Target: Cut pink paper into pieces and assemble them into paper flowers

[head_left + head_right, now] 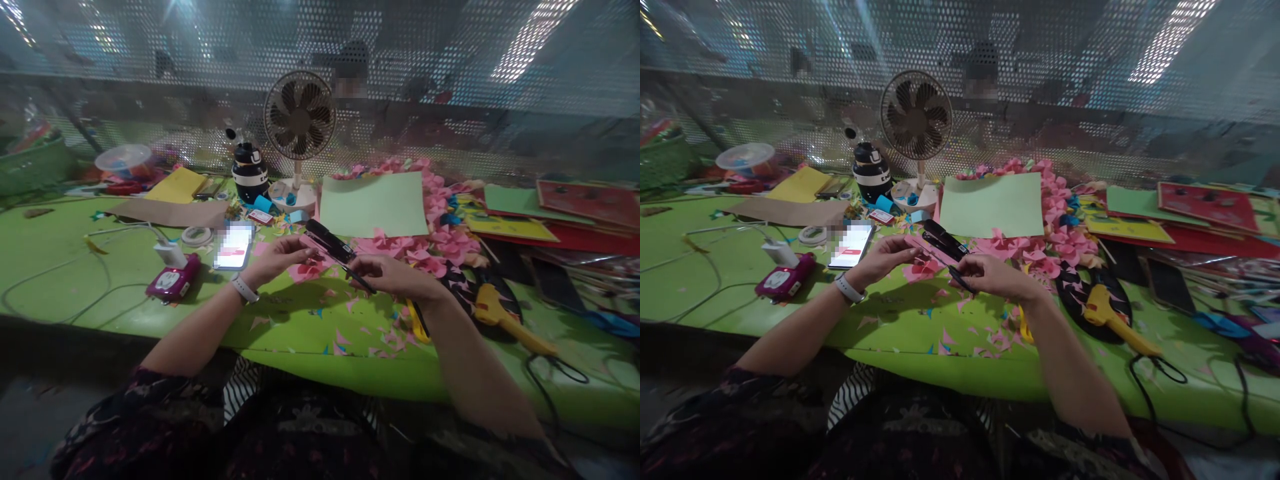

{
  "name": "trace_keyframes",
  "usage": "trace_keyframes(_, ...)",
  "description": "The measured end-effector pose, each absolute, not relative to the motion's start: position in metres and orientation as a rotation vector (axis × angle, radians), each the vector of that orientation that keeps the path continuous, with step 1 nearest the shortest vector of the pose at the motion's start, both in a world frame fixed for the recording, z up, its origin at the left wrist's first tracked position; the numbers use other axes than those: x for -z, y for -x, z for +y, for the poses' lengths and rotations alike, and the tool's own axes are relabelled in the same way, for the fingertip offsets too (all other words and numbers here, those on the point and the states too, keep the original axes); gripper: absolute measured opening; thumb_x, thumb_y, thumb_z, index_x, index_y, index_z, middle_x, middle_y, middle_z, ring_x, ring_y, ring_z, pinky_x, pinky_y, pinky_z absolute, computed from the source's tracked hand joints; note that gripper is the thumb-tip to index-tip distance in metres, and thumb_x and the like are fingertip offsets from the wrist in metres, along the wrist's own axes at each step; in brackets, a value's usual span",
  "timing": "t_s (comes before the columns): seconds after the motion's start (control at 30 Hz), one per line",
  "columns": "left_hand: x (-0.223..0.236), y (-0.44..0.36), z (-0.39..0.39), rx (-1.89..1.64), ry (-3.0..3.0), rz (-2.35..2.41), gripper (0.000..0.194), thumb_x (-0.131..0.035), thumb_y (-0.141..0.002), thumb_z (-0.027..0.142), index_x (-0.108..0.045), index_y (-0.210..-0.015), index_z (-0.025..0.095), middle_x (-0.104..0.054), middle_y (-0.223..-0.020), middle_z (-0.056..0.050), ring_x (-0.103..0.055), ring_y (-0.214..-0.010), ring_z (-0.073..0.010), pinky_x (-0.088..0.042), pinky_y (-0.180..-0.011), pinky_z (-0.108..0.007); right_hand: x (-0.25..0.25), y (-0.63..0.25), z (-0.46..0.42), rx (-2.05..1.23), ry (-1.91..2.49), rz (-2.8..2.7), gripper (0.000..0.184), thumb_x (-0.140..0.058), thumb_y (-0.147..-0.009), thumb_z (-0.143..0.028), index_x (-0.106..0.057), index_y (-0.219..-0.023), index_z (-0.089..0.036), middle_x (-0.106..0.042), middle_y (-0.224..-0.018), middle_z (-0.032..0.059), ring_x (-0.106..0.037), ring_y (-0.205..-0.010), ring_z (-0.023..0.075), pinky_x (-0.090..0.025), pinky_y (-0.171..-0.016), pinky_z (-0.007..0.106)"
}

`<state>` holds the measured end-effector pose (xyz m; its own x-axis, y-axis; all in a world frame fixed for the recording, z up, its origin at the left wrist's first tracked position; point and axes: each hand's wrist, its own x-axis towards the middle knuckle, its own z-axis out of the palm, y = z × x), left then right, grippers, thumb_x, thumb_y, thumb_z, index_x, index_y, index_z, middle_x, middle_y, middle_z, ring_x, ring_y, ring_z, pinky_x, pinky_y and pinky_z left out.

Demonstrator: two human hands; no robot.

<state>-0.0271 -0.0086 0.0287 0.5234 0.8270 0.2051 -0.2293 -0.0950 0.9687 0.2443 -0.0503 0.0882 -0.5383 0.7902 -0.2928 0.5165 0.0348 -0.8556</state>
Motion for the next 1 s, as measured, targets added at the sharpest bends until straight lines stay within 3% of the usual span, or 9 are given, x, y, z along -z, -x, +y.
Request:
trace_keyframes(0.67, -0.0280, 0.0300, -0.0024, -0.941, -1.337, 0.585, 0.032, -0.086, -0.077, 0.041, -0.076, -0.092, 0.015, -0.079, -0.095, -0.009, -0.077, -0.085, -0.0173, -0.062, -0.085, -0.033, -0.0816, -0.2434, -0.0504, -1.487, 1.336, -1.994, 0.048, -0.075, -0.078, -0.063, -0.065, -0.092, -0.018, -0.062, -0.087, 0.0025, -0.051, -0.072, 0.0125, -0.042, -0.065, 0.030)
trace_keyframes(1.0, -0.0292, 0.0290, -0.0029, -0.976, -1.246, 0.573, 0.034, -0.090, -0.072, 0.039, -0.076, -0.088, 0.012, -0.078, -0.088, -0.007, -0.076, -0.079, -0.0149, -0.061, -0.081, -0.029, -0.0822, -0.2410, -0.0519, -1.489, 1.352, -1.964, 0.049, -0.077, -0.075, -0.063, -0.064, -0.088, -0.018, -0.059, -0.078, -0.0005, -0.044, -0.060, 0.0081, -0.034, -0.053, 0.025)
